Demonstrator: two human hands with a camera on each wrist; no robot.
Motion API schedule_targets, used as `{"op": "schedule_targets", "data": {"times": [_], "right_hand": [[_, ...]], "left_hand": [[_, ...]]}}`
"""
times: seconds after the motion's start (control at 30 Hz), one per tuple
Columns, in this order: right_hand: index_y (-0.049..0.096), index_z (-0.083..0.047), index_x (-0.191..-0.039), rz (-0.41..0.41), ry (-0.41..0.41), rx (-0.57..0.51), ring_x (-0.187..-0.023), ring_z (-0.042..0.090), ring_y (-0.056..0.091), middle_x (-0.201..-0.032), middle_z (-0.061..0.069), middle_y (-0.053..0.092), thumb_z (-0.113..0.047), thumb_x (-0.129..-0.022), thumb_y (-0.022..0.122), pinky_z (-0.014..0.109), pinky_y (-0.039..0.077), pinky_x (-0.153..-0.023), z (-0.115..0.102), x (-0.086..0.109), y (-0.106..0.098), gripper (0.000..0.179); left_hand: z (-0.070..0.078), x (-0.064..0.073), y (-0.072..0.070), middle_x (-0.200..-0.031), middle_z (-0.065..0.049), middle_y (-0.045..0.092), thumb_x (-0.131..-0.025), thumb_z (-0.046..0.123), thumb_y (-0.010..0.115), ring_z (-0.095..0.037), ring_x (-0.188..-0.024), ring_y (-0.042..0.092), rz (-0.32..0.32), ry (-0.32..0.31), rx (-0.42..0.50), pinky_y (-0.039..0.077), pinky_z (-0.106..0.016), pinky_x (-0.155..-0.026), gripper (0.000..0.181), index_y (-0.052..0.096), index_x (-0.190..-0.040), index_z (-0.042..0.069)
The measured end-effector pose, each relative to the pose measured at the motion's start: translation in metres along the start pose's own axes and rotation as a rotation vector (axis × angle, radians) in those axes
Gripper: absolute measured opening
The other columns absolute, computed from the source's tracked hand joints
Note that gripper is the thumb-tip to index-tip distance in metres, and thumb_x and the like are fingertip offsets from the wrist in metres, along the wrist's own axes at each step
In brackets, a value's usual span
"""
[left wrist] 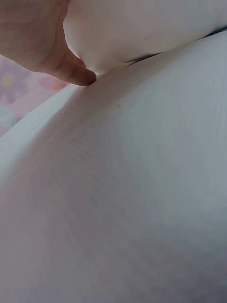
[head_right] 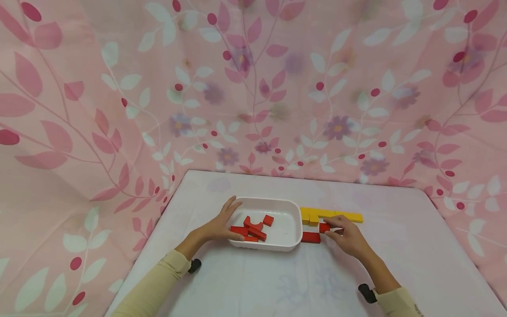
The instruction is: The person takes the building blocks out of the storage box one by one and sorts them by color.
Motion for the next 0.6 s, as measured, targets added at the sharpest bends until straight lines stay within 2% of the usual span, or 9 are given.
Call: {"op": "schedule_targets", "data": {"times": [0.17,0.3,0.4,0.6], "right_hand": [[0.065,-0.001,-0.126,-0.035,0.035,0.015,-0.104,0.032,0.061,-0.112,0.014,0.060,-0.001,-0.089,0.070,0.035,0.060,-0.082,0.008,0.001,0.007,0.037],[0.066,-0.001,-0.124,-0.066,0.053,0.036,-0.100,0.028,0.059,-0.109,0.012,0.058,-0.001,-0.089,0.069,0.026,0.058,-0.081,0.016,0.003,0.011,0.036],[0.069,-0.003,-0.121,-0.087,0.069,0.065,-0.096,0.023,0.056,-0.105,0.008,0.058,-0.003,-0.088,0.071,0.018,0.053,-0.077,0.024,0.003,0.014,0.033],[0.070,-0.004,-0.119,-0.120,0.067,0.127,-0.090,0.019,0.053,-0.105,0.006,0.061,-0.005,-0.085,0.074,0.020,0.050,-0.072,0.036,0.001,0.020,0.034]], "left_hand": [[-0.001,-0.001,-0.001,-0.167,-0.006,-0.007,-0.069,0.057,0.084,-0.034,-0.151,0.015,-0.003,0.004,0.000,0.033,-0.062,-0.113,0.117,0.016,-0.159,0.025],[-0.003,-0.001,0.000,-0.167,-0.004,-0.007,-0.069,0.058,0.083,-0.034,-0.152,0.013,-0.007,-0.002,0.003,0.032,-0.062,-0.113,0.117,0.016,-0.159,0.026],[-0.003,-0.001,0.001,-0.167,-0.001,-0.008,-0.069,0.059,0.083,-0.033,-0.152,0.012,-0.012,-0.009,0.003,0.032,-0.062,-0.113,0.118,0.015,-0.159,0.027],[-0.001,-0.001,-0.002,-0.167,-0.003,-0.008,-0.069,0.058,0.084,-0.032,-0.151,0.015,-0.013,-0.008,0.009,0.033,-0.060,-0.114,0.119,0.015,-0.159,0.024]]}}
Point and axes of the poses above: each hand's wrist, its own x-axis away from the middle knuckle, its own y-axis out of the palm, z = x × y, the point moved 5 cm from there along -x, towards the middle knuckle
